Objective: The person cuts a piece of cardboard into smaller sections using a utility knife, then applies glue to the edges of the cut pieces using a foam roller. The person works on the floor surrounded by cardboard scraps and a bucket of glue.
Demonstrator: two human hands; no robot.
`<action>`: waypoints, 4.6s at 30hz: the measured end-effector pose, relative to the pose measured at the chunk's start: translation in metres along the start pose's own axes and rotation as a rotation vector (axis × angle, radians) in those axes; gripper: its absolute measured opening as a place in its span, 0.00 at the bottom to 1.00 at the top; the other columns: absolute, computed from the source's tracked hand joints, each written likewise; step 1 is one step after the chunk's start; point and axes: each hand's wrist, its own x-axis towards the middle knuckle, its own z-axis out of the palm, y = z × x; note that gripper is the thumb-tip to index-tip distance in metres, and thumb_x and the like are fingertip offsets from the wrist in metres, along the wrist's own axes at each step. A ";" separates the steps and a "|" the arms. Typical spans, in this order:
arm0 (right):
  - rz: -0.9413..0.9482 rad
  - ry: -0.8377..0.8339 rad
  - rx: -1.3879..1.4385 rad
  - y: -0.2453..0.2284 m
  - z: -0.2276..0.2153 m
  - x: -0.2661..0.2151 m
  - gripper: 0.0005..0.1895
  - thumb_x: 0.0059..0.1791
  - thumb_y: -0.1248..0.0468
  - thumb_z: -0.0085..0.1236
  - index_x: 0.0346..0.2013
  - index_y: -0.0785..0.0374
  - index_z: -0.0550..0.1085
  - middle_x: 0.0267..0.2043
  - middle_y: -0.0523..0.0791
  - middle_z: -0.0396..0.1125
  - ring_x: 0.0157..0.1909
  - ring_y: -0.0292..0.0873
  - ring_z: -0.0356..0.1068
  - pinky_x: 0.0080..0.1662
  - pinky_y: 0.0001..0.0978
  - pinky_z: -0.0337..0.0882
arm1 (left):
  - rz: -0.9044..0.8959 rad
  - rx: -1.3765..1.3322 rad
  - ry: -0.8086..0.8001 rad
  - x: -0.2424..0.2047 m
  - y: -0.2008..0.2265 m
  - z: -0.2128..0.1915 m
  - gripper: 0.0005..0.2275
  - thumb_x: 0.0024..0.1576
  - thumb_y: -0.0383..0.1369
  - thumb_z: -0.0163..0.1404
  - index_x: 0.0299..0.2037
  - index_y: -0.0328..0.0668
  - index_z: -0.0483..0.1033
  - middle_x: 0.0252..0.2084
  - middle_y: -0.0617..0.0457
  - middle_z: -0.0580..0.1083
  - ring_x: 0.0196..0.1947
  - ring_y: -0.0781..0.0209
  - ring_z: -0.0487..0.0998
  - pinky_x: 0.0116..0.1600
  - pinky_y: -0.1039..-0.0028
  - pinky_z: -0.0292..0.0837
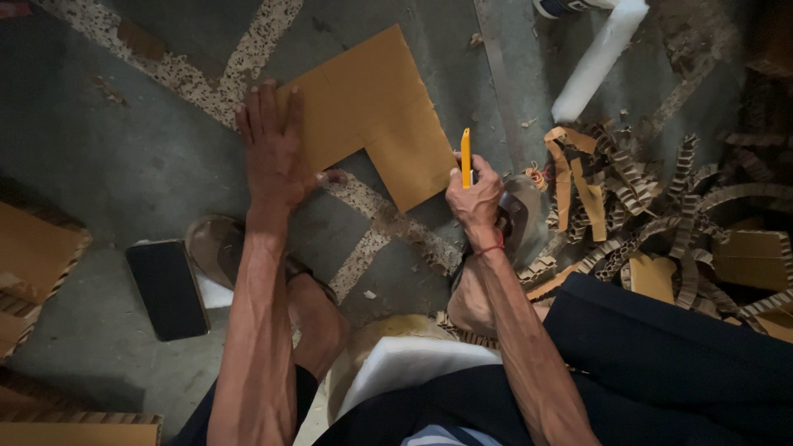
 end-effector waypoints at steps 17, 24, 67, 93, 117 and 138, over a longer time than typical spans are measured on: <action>-0.008 0.010 0.032 -0.001 0.000 -0.001 0.15 0.48 0.64 0.56 0.47 0.63 0.79 0.35 0.50 0.76 0.35 0.44 0.75 0.40 0.36 0.74 | 0.021 -0.030 0.011 0.000 -0.004 0.001 0.66 0.28 0.72 0.60 0.76 0.39 0.54 0.76 0.34 0.49 0.77 0.30 0.43 0.77 0.38 0.38; -0.054 0.016 0.029 -0.001 -0.001 -0.001 0.15 0.48 0.65 0.56 0.47 0.64 0.79 0.35 0.50 0.75 0.35 0.44 0.76 0.40 0.36 0.74 | 0.037 -0.051 0.037 -0.001 -0.007 0.004 0.64 0.31 0.75 0.57 0.76 0.40 0.54 0.76 0.33 0.49 0.77 0.29 0.44 0.76 0.37 0.38; 0.070 -0.182 0.608 -0.026 0.014 0.065 0.15 0.56 0.63 0.53 0.55 0.68 0.73 0.40 0.45 0.76 0.39 0.36 0.77 0.43 0.28 0.80 | -0.579 -0.199 0.063 -0.032 0.087 -0.016 0.45 0.51 0.36 0.64 0.74 0.35 0.44 0.58 0.27 0.70 0.51 0.29 0.76 0.52 0.50 0.74; -0.341 -0.079 -0.072 -0.064 0.030 -0.031 0.32 0.52 0.67 0.58 0.72 0.54 0.64 0.25 0.57 0.67 0.22 0.53 0.71 0.30 0.44 0.68 | 0.449 0.121 -0.175 -0.008 0.060 0.031 0.54 0.32 0.51 0.67 0.71 0.31 0.58 0.74 0.43 0.55 0.74 0.45 0.52 0.76 0.56 0.45; -0.419 -0.053 -0.059 -0.051 0.043 -0.029 0.34 0.53 0.70 0.57 0.74 0.52 0.62 0.24 0.48 0.70 0.23 0.38 0.71 0.29 0.36 0.70 | 0.414 0.077 -0.142 -0.009 0.059 0.036 0.51 0.37 0.49 0.67 0.72 0.33 0.58 0.73 0.44 0.55 0.75 0.48 0.52 0.80 0.59 0.42; -0.415 -0.064 -0.063 -0.053 0.038 -0.027 0.32 0.53 0.69 0.58 0.72 0.52 0.64 0.21 0.47 0.66 0.20 0.38 0.68 0.28 0.36 0.69 | 0.434 0.077 -0.111 -0.008 0.056 0.041 0.50 0.38 0.50 0.66 0.72 0.32 0.59 0.74 0.44 0.54 0.76 0.48 0.51 0.80 0.60 0.40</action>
